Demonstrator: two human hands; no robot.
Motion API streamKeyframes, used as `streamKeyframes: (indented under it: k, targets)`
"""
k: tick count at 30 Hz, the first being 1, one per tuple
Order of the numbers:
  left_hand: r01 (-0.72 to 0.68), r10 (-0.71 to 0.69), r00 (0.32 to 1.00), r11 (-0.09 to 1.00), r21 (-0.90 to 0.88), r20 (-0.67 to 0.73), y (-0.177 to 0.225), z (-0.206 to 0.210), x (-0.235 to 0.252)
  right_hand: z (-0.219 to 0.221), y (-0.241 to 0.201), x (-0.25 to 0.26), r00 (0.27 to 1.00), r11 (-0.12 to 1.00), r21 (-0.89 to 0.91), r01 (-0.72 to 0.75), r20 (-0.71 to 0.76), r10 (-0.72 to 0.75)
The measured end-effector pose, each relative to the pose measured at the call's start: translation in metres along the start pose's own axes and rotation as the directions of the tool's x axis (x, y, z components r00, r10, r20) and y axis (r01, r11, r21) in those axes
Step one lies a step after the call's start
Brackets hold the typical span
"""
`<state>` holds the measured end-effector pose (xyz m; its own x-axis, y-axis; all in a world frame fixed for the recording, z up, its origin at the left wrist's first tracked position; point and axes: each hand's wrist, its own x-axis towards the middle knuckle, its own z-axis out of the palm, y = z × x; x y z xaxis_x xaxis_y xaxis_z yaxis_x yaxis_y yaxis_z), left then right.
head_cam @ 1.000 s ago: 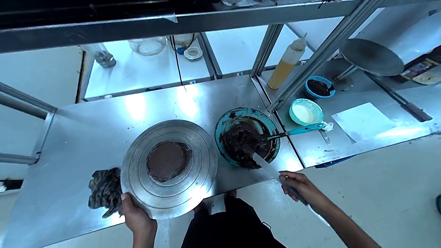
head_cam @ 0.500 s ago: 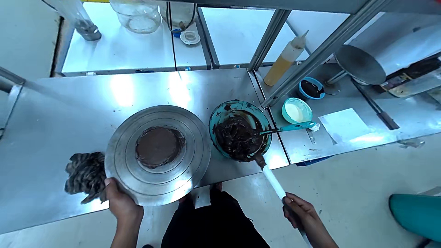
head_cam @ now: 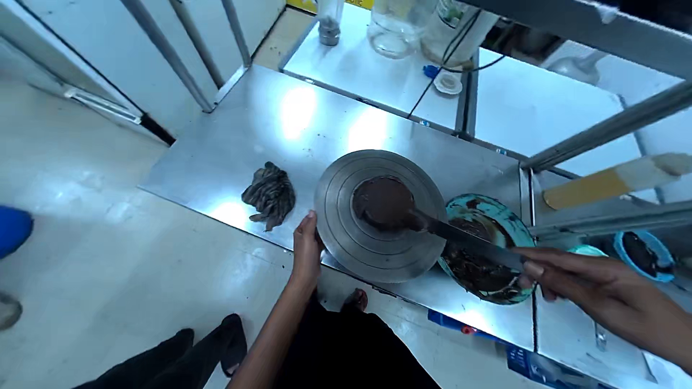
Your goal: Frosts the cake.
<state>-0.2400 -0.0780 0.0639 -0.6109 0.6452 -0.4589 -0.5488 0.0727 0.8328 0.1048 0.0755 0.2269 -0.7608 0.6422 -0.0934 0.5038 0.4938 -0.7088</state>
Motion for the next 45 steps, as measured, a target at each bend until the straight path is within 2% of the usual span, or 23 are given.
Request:
streamKeyframes:
  k: [1, 3, 5, 7, 9, 11, 13, 15, 16, 20, 24, 27, 29, 33, 36, 38, 41, 45]
  targets:
    - [0.001, -0.001, 1.0, 1.0, -0.02, -0.003, -0.002, -0.001, -0.006, -0.007, -0.015, 0.02, 0.994, 0.971, -0.214, 0.106, 0.039, -0.1]
    - [0.01, -0.01, 1.0, 0.998, -0.057, -0.012, -0.004, -0.003, -0.016, -0.016, -0.057, 0.057, 0.952, 0.751, -0.585, 0.305, 0.181, -0.245]
    - [0.016, -0.015, 1.0, 0.998, -0.066, 0.008, -0.005, -0.006, -0.023, -0.016, -0.101, 0.088, 0.89, 0.506, -0.732, 0.456, 0.36, -0.28]
    - [0.006, -0.005, 1.0, 0.998, -0.068, 0.025, -0.006, -0.008, -0.027, -0.007, -0.136, 0.111, 0.827, 0.26, -0.79, 0.555, 0.491, -0.275]
    - [-0.014, 0.019, 0.998, 0.997, -0.075, 0.061, -0.01, -0.009, -0.029, 0.007, -0.163, 0.126, 0.788, 0.081, -0.796, 0.599, 0.569, -0.238]
    - [-0.039, 0.046, 0.995, 0.997, -0.07, 0.094, -0.013, -0.01, -0.028, 0.021, -0.179, 0.137, 0.739, -0.034, -0.763, 0.646, 0.636, -0.222]
    - [-0.042, 0.051, 0.993, 0.996, -0.079, 0.11, -0.014, -0.011, -0.024, 0.032, -0.186, 0.147, 0.683, -0.105, -0.716, 0.69, 0.692, -0.233]
    - [-0.028, 0.039, 0.992, 0.995, -0.092, 0.119, -0.011, -0.011, -0.02, 0.039, -0.189, 0.159, 0.632, -0.143, -0.674, 0.724, 0.732, -0.255]
    - [-0.028, 0.04, 0.991, 0.995, -0.095, 0.125, -0.009, -0.011, -0.018, 0.041, -0.191, 0.165, 0.631, -0.147, -0.671, 0.727, 0.737, -0.242]
    - [-0.058, 0.071, 0.987, 0.993, -0.099, 0.144, -0.006, -0.012, -0.011, 0.046, -0.196, 0.169, 0.712, -0.131, -0.719, 0.683, 0.695, -0.099]
    - [-0.062, 0.074, 0.984, 0.995, -0.076, 0.163, -0.003, -0.014, -0.011, 0.044, -0.198, 0.181, 0.646, -0.147, -0.664, 0.733, 0.748, -0.155]
    - [-0.058, 0.065, 0.98, 0.997, -0.04, 0.187, -0.003, -0.018, -0.015, 0.042, -0.197, 0.193, 0.712, -0.122, -0.715, 0.688, 0.698, -0.078]
    - [-0.022, 0.033, 0.973, 0.999, -0.048, 0.227, -0.002, -0.023, -0.013, 0.045, -0.2, 0.189, 0.735, -0.098, -0.735, 0.671, 0.677, -0.049]
    - [0.086, -0.084, 0.934, 0.996, 0.009, 0.348, -0.001, -0.034, -0.012, 0.045, -0.204, 0.195, 0.664, -0.142, -0.671, 0.728, 0.742, -0.099]
    - [0.144, -0.187, 0.874, 0.981, 0.129, 0.449, 0.0, -0.038, -0.014, 0.043, -0.203, 0.203, 0.727, -0.126, -0.723, 0.679, 0.686, -0.024]
    - [0.17, -0.244, 0.842, 0.966, 0.192, 0.481, 0.004, -0.04, -0.014, 0.045, -0.205, 0.198, 0.739, -0.091, -0.737, 0.67, 0.674, -0.014]
    - [0.182, -0.238, 0.85, 0.97, 0.161, 0.47, 0.004, -0.042, -0.013, 0.046, -0.207, 0.199, 0.702, -0.125, -0.703, 0.7, 0.71, -0.056]
    - [0.189, -0.221, 0.868, 0.975, 0.116, 0.444, 0.007, -0.039, -0.012, 0.044, -0.204, 0.202, 0.754, -0.061, -0.753, 0.656, 0.656, 0.013]
